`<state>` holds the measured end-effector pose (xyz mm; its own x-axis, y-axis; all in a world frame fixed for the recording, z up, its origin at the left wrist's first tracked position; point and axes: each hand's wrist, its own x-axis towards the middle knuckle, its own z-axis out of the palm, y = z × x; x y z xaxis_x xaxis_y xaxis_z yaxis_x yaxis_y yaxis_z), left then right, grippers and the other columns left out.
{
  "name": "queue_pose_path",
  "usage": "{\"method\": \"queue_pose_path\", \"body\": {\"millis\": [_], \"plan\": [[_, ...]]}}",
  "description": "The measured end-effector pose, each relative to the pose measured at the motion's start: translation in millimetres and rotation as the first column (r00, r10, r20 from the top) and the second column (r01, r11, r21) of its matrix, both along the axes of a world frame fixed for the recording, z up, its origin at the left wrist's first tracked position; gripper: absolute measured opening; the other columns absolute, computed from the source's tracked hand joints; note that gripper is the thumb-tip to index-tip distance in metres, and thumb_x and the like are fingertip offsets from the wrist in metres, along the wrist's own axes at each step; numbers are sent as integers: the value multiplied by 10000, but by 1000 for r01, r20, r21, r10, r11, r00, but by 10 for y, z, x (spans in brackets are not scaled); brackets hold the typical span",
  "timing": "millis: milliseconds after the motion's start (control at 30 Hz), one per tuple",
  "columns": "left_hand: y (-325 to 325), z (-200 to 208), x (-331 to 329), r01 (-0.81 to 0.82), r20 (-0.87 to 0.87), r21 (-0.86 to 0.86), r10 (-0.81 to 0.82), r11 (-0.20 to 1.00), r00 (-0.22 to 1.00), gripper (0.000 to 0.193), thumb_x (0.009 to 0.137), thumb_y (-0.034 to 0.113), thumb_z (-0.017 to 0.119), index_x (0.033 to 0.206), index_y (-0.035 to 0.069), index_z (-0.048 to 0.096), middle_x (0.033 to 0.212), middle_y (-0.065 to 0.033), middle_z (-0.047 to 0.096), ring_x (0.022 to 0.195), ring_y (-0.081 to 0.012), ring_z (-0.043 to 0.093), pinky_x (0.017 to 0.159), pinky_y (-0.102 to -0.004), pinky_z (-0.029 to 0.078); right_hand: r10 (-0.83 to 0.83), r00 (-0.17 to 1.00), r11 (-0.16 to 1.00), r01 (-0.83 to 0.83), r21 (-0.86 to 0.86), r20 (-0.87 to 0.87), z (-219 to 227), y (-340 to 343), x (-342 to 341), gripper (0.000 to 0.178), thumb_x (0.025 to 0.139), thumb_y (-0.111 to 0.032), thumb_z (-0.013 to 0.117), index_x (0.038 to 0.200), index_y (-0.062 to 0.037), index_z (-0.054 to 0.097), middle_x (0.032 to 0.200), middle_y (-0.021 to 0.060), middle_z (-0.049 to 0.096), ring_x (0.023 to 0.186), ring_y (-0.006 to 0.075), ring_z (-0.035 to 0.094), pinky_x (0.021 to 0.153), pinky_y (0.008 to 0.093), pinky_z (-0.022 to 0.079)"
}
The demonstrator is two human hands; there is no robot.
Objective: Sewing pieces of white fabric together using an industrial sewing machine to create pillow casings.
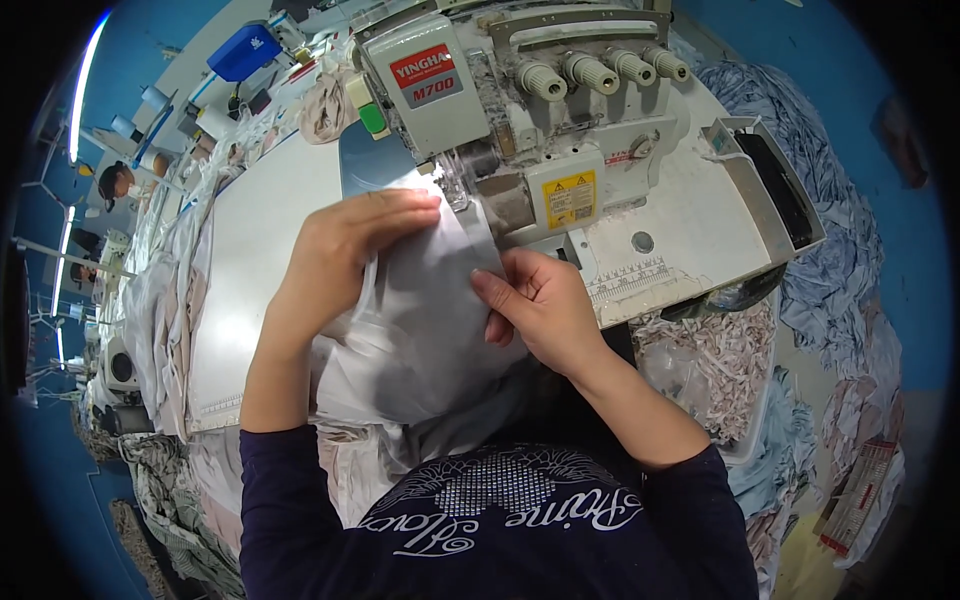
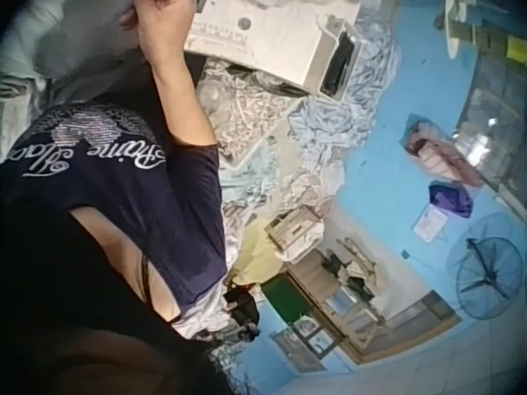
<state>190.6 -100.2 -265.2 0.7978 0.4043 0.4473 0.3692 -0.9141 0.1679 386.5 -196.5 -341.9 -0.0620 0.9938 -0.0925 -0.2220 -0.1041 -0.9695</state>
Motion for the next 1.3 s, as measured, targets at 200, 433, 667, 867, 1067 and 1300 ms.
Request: {"method": "queue_pose_path", "body": {"millis": [200, 433, 667, 867, 1067, 1300], "plan": [[204, 18, -48, -121, 15, 19, 121, 992, 993, 332, 742, -37, 498, 1040, 31, 626, 1098, -107, 618, 1003, -291, 589, 850, -355, 479, 10, 999, 1000, -9, 13, -47, 147, 71, 42, 195, 865, -183, 632, 831, -3, 565, 635, 15, 565, 453, 80, 530, 424, 212, 425], [-686, 59, -482, -473, -38, -176, 474, 863, 880, 684, 668, 332, 746, 1221, 19, 493, 1221, -181, 525, 1088, -360, 511, 914, -399, 419, 56, 991, 998, -57, -4, -122, 35, 50, 77, 187, 862, -168, 635, 783, -18, 558, 638, 9, 557, 463, 81, 534, 433, 205, 419], [-1765, -695, -1031, -838, -178, -275, 831, 471, 526, 529, 664, 115, 742, 1139, 55, 517, 1083, -158, 577, 910, -357, 572, 736, -377, 485, 31, 993, 999, -30, 16, -111, 116, -22, -46, 193, 864, -189, 635, 817, -11, 577, 643, 13, 561, 466, 78, 528, 439, 198, 407], [-1768, -1001, -1226, -356, 170, -877, 902, 322, 397, 65, 874, -32, 468, 917, 16, 476, 833, -21, 542, 788, -86, 546, 680, -208, 440, 31, 995, 999, -27, 41, -95, 87, 45, 6, 192, 872, -194, 624, 832, -11, 585, 615, 21, 567, 467, 73, 530, 445, 191, 415], [-1380, -683, -998, -217, 657, -666, 699, 713, 282, 356, 841, -57, 501, 1151, 36, 352, 896, -32, 537, 816, -69, 494, 762, -184, 378, 41, 996, 998, -36, 55, -85, 59, 79, 55, 198, 875, -189, 621, 851, 4, 589, 637, 19, 576, 466, 70, 532, 449, 187, 431], [-1054, -391, -1017, -177, 717, -549, 569, 817, 403, 375, 876, 14, 545, 1179, 52, 328, 919, -40, 529, 817, -85, 484, 747, -187, 375, 48, 998, 999, -49, -13, -35, 73, 67, 46, 201, 875, -191, 622, 854, 6, 588, 670, 22, 579, 476, 73, 536, 453, 189, 435]]}}
